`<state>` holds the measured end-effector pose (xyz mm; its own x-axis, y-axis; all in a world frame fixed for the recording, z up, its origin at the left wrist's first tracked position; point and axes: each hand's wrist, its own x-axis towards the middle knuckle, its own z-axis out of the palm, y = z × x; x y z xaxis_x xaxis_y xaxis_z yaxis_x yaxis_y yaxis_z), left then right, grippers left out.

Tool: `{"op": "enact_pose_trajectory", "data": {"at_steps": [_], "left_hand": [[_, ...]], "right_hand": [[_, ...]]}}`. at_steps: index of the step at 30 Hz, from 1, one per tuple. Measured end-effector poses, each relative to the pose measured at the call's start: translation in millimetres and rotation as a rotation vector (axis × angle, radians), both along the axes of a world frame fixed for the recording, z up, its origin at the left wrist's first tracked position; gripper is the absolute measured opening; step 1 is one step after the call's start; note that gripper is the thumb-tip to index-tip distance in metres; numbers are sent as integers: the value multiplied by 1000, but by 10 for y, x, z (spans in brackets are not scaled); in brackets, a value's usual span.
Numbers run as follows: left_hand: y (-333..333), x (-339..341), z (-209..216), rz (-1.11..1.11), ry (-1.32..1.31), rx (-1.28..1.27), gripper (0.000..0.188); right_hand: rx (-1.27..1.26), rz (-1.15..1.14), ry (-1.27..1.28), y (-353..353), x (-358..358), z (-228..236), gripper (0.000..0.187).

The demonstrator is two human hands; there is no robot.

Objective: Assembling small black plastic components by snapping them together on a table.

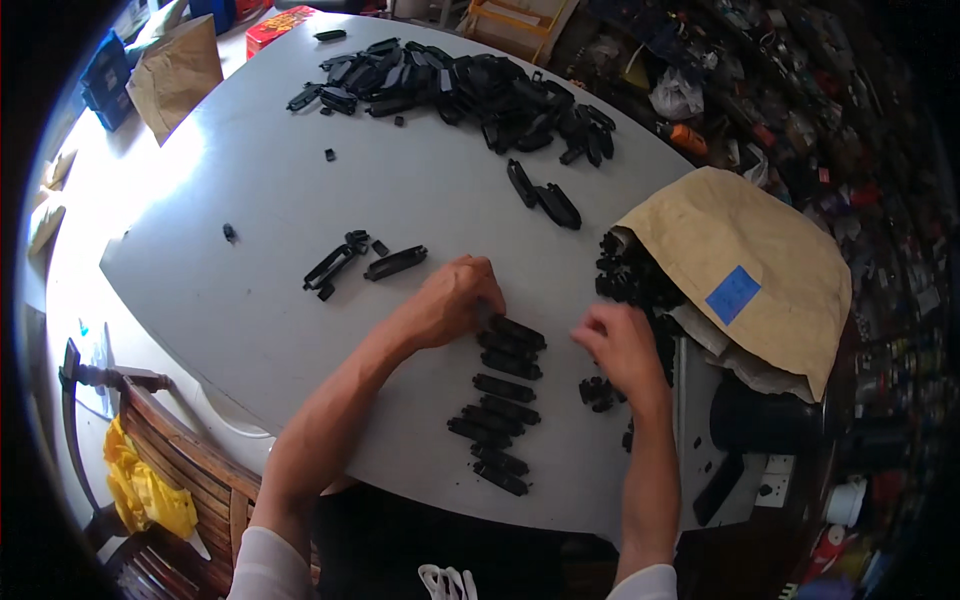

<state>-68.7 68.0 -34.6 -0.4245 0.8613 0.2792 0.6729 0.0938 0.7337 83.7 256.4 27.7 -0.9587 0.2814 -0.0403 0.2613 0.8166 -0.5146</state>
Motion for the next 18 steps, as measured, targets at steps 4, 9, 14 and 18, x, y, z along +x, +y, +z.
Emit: {"op": "enact_pose_trajectory", "data": {"at_steps": [4, 9, 14, 18], "left_hand": [[-180, 3, 290, 132, -3, -109, 24], [-444, -68, 640, 655, 313, -345, 12], [-442, -106, 339, 635, 468, -457, 7], [-202, -89, 262, 539, 489, -249, 7]], "right_hand": [[246, -59, -77, -256, 430, 22, 18], [456, -7, -207, -214, 541, -179, 15], [383, -28, -82, -214, 412, -191, 14], [11, -105, 112, -126, 287, -111, 13]]}}
